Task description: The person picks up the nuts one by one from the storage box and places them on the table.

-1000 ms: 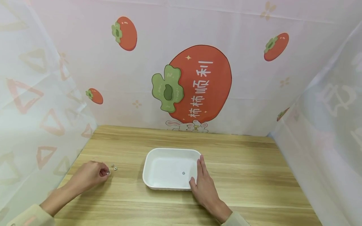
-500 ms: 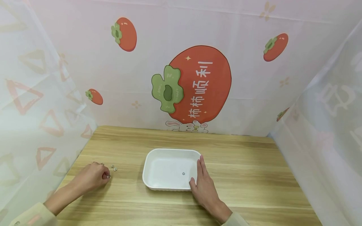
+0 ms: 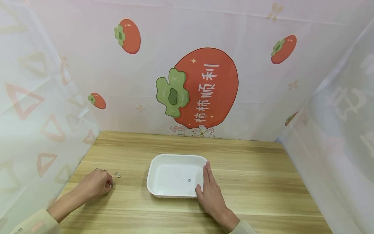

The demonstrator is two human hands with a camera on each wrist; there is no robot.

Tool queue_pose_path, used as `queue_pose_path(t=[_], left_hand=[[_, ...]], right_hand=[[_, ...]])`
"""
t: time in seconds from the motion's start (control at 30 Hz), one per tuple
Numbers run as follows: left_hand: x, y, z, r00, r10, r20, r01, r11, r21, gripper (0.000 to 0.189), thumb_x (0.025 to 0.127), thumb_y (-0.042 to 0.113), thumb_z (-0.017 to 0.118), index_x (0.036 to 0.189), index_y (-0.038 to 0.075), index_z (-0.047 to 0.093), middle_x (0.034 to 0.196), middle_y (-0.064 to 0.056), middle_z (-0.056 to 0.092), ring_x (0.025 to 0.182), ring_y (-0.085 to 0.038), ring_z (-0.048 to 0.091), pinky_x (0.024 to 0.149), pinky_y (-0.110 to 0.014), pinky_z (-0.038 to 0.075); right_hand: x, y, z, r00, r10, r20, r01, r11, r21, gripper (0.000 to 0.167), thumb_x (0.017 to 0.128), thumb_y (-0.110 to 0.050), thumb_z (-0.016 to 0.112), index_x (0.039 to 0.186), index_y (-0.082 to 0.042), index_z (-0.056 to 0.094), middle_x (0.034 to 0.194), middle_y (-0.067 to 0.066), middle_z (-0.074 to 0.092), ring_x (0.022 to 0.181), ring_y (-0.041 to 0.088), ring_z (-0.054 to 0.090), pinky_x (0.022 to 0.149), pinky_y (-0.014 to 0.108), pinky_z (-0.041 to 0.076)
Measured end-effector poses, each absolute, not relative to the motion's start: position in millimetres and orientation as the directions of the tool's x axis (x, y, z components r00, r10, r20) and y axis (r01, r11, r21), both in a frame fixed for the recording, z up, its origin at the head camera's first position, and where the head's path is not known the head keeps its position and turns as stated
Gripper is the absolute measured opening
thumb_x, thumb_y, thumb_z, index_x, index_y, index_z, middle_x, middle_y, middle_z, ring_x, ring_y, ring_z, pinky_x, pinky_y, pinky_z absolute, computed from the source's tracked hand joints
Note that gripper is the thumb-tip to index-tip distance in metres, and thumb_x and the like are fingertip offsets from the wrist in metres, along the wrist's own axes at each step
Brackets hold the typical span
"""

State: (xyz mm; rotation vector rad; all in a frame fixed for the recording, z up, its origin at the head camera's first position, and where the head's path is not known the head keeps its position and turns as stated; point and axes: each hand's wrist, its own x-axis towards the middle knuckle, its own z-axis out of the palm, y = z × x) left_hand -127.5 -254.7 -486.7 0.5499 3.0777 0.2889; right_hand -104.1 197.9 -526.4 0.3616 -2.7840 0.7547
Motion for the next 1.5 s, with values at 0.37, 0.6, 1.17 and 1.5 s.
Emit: queue_pose_path(t=[0.37, 0.6, 1.17, 1.5], left_hand=[[-127, -254, -487, -0.937, 0.347, 0.04, 0.348, 0.919, 0.184, 0.021, 0.071, 0.005, 0.088, 0.068, 0.018, 0.071, 0.07, 0.004, 0.058, 0.065, -0.011, 0.048, 0.055, -0.033, 0.046], [-127, -255, -489, -0.931, 0.36, 0.058, 0.364, 0.915, 0.177, 0.022, 0.07, 0.004, 0.089, 0.066, 0.018, 0.072, 0.07, 0.004, 0.059, 0.065, -0.011, 0.046, 0.056, -0.034, 0.046], [-141, -248, -459, -0.923, 0.371, 0.1, 0.384, 0.895, 0.227, 0.038, 0.078, 0.006, 0.084, 0.058, 0.017, 0.055, 0.059, 0.011, 0.041, 0.056, -0.004, 0.026, 0.05, -0.023, 0.025], [-157, -213, -446, -0.892, 0.42, 0.166, 0.448, 0.871, 0.201, 0.024, 0.079, 0.019, 0.093, 0.094, 0.003, 0.081, 0.079, -0.002, 0.072, 0.071, -0.017, 0.067, 0.064, -0.037, 0.059]], right_hand=[[-105, 199, -528, -0.94, -0.173, 0.293, -0.296, 0.839, -0.457, 0.076, 0.098, -0.016, 0.063, 0.161, 0.01, 0.03, 0.174, 0.019, 0.02, 0.133, 0.043, 0.059, 0.098, 0.056, 0.055], [-105, 199, -529, -0.939, -0.171, 0.297, -0.297, 0.84, -0.453, 0.076, 0.097, -0.016, 0.064, 0.16, 0.011, 0.03, 0.174, 0.02, 0.022, 0.135, 0.042, 0.058, 0.1, 0.054, 0.055], [-106, 197, -527, -0.944, -0.174, 0.279, -0.291, 0.837, -0.463, 0.078, 0.098, -0.017, 0.063, 0.162, 0.01, 0.027, 0.175, 0.019, 0.02, 0.135, 0.043, 0.058, 0.1, 0.055, 0.055], [-107, 199, -530, -0.947, -0.17, 0.273, -0.282, 0.847, -0.45, 0.078, 0.098, -0.018, 0.063, 0.162, 0.009, 0.027, 0.175, 0.018, 0.018, 0.133, 0.042, 0.059, 0.1, 0.054, 0.055]])
